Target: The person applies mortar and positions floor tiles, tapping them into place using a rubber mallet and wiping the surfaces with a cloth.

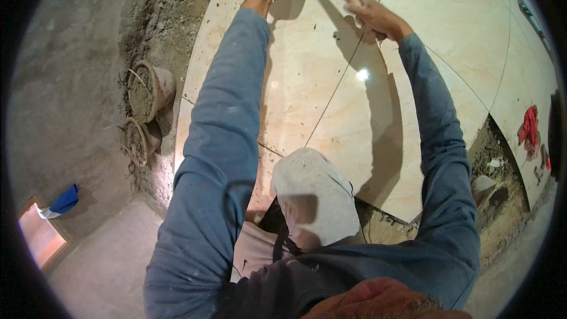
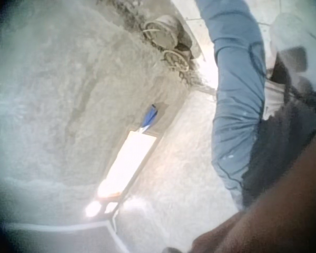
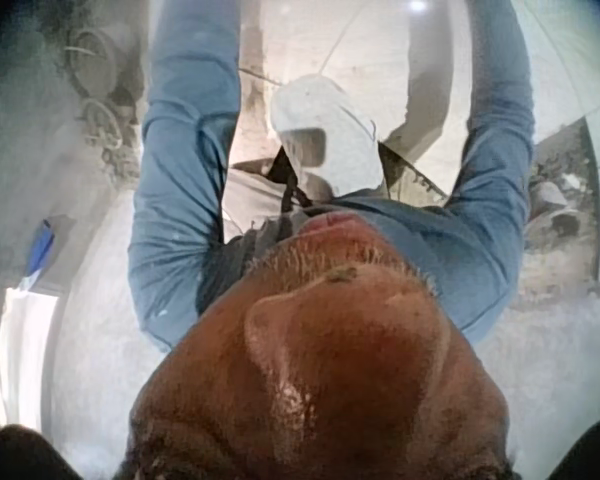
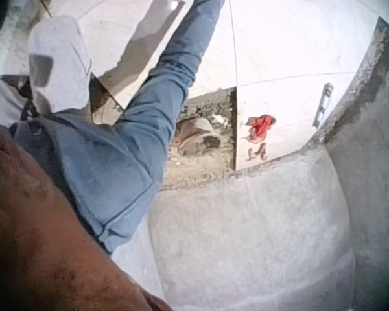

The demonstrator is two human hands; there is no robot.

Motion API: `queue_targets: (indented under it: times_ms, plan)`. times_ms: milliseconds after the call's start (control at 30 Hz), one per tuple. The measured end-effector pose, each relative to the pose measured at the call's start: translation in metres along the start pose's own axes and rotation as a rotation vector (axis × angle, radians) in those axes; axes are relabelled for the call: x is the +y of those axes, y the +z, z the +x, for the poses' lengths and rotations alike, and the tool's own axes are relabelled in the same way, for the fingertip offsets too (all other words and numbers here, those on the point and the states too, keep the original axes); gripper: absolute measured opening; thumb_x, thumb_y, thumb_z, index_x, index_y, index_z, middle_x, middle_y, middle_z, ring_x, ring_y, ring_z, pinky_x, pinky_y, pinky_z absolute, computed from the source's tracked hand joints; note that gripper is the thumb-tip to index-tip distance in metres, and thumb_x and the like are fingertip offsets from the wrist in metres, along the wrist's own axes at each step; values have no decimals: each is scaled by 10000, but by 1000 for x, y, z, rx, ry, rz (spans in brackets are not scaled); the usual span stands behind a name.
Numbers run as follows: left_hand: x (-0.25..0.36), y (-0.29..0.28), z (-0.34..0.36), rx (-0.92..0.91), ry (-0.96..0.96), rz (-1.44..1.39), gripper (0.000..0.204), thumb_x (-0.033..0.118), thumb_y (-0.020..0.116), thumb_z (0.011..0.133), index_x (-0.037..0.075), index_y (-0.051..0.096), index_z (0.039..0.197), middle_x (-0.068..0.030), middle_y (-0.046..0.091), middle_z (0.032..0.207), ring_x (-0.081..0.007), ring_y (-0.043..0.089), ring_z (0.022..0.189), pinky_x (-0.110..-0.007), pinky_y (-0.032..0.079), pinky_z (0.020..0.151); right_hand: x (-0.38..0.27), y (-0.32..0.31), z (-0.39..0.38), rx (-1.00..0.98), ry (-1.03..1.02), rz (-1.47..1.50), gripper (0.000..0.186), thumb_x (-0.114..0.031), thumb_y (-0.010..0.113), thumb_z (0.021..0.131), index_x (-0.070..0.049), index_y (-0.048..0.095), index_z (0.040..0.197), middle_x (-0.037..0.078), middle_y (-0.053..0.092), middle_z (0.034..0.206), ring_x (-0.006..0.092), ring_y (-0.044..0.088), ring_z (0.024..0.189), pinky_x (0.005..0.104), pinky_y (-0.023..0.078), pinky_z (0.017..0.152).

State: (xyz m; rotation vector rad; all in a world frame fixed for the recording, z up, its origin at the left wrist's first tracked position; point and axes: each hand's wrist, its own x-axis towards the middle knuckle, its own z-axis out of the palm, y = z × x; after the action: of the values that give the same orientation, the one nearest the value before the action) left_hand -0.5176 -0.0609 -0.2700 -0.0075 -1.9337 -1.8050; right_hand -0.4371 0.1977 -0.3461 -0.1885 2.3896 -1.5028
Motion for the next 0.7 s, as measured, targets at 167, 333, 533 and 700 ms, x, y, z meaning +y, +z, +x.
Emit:
queue_targets:
  times_ms: [167, 333, 533, 700]
  plan:
    - [1, 6, -8, 49, -42, -32, 173, 87, 688, 863, 87, 575, 733, 3, 588, 646, -123, 563, 555, -309, 441, 537, 0, -48, 9, 0, 255, 180, 404, -488, 557, 1023, -92, 565, 1101, -45, 488, 693, 20, 434, 495, 187, 315, 374]
    - [-7, 5, -5, 45, 37, 21, 164, 85, 677, 874, 70, 578, 745, -5, 592, 656, -143, 580, 569, -313, 447, 544, 3, -14, 4, 63, 134, 106, 452, -503, 562, 1014, -85, 577, 1188, -31, 500, 714, 26, 457, 511, 191, 335, 387]
    - [0, -2, -4, 39, -17, 23, 168, 77, 663, 887, 86, 568, 748, 6, 574, 644, -127, 566, 548, -298, 448, 535, 21, -40, 18, 55, 187, 212, 514, -567, 596, 983, -85, 599, 1161, -40, 494, 722, 26, 426, 498, 214, 321, 366]
    - [-2, -3, -10, 49, 1, 17, 146, 74, 659, 893, 84, 568, 778, 11, 570, 636, -112, 560, 548, -287, 448, 532, 15, 15, -3, 83, 12, 61, 499, -563, 573, 994, -74, 589, 1094, -34, 484, 716, 26, 447, 519, 229, 327, 364]
